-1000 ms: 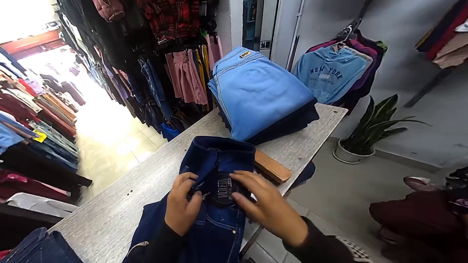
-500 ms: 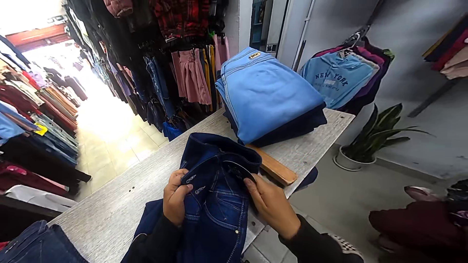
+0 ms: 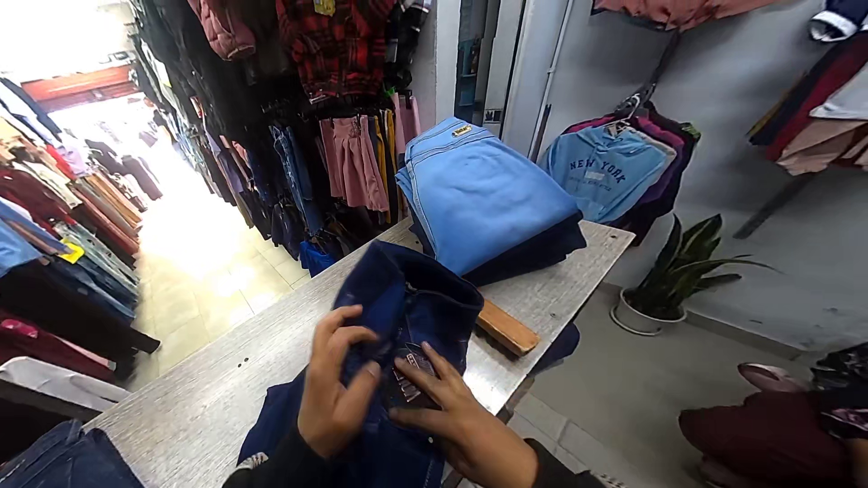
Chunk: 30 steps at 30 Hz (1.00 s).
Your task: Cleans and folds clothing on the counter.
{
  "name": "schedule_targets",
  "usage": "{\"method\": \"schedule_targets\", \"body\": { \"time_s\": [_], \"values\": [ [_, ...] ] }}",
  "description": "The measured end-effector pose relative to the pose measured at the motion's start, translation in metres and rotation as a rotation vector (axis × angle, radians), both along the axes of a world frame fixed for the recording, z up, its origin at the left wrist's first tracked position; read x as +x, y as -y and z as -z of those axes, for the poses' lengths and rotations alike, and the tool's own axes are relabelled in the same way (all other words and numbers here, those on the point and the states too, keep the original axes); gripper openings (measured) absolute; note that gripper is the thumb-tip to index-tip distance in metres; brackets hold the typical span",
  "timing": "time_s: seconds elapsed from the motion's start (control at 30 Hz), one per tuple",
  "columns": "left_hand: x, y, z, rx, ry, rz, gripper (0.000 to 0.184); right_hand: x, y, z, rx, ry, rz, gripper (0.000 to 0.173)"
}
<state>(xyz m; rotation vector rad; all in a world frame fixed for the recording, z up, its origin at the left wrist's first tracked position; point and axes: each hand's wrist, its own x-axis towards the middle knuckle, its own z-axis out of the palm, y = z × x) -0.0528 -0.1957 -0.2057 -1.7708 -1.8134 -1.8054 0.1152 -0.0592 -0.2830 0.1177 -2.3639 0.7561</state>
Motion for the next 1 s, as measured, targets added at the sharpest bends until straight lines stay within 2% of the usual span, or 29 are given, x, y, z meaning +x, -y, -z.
{"method": "schedule_targets", "body": {
  "time_s": [0.07,0.1,0.13,0.2,0.27,0.37,0.43,0.53,0.63,0.7,0.77,0.83,0.87,0.93,1.0],
  "values": [
    [0.004,0.003,-0.006,-0.109,0.065,0.242,0.06,0.008,-0.004,0.004,-0.159,-0.109,-0.006,0.037],
    [0.001,0.004,-0.008,-0.173,0.099,0.245,0.069,0.014,-0.009,0.006,-0.235,-0.134,0.085,0.033],
    [-0.008,0.005,-0.009,-0.253,0.093,0.168,0.07,0.021,-0.015,0.008,-0.296,-0.121,0.217,0.035],
    [-0.033,0.008,-0.009,-0.462,0.059,-0.065,0.058,0.037,-0.025,0.008,-0.508,-0.009,0.361,0.052],
    [-0.048,0.007,-0.003,-0.674,0.118,-0.187,0.056,0.043,-0.021,0.008,-0.814,0.05,0.324,0.075],
    [-0.039,-0.002,0.002,-0.883,0.185,-0.208,0.082,0.029,-0.006,0.003,-1.095,-0.008,0.19,0.118],
    [-0.031,-0.004,-0.002,-0.895,0.178,-0.247,0.088,0.017,-0.002,0.001,-1.113,-0.024,0.144,0.127],
    [-0.023,-0.001,-0.012,-0.891,0.116,-0.28,0.089,0.01,0.005,-0.007,-0.998,-0.006,0.104,0.123],
    [-0.015,0.006,-0.018,-0.882,0.053,-0.241,0.084,0.004,0.013,-0.023,-1.018,0.082,0.211,0.118],
    [-0.015,0.015,-0.024,-0.862,0.003,-0.162,0.079,-0.004,0.013,-0.025,-1.129,0.099,0.233,0.095],
    [-0.023,0.031,-0.035,-0.829,-0.041,-0.083,0.066,-0.009,0.015,-0.02,-1.301,0.0,0.264,0.062],
    [-0.036,0.055,-0.044,-0.774,-0.022,-0.095,0.045,-0.007,0.02,-0.015,-1.439,-0.123,0.261,0.047],
    [-0.043,0.067,-0.046,-0.765,0.007,-0.147,0.041,-0.003,0.023,-0.014,-1.477,-0.185,0.244,0.044],
    [-0.05,0.089,-0.042,-0.868,0.089,-0.276,0.044,0.012,0.032,-0.013,-1.477,-0.305,0.203,0.041],
    [-0.044,0.105,-0.033,-1.042,0.133,-0.326,0.056,0.027,0.043,-0.018,-1.391,-0.425,0.163,0.038]
  ]
}}
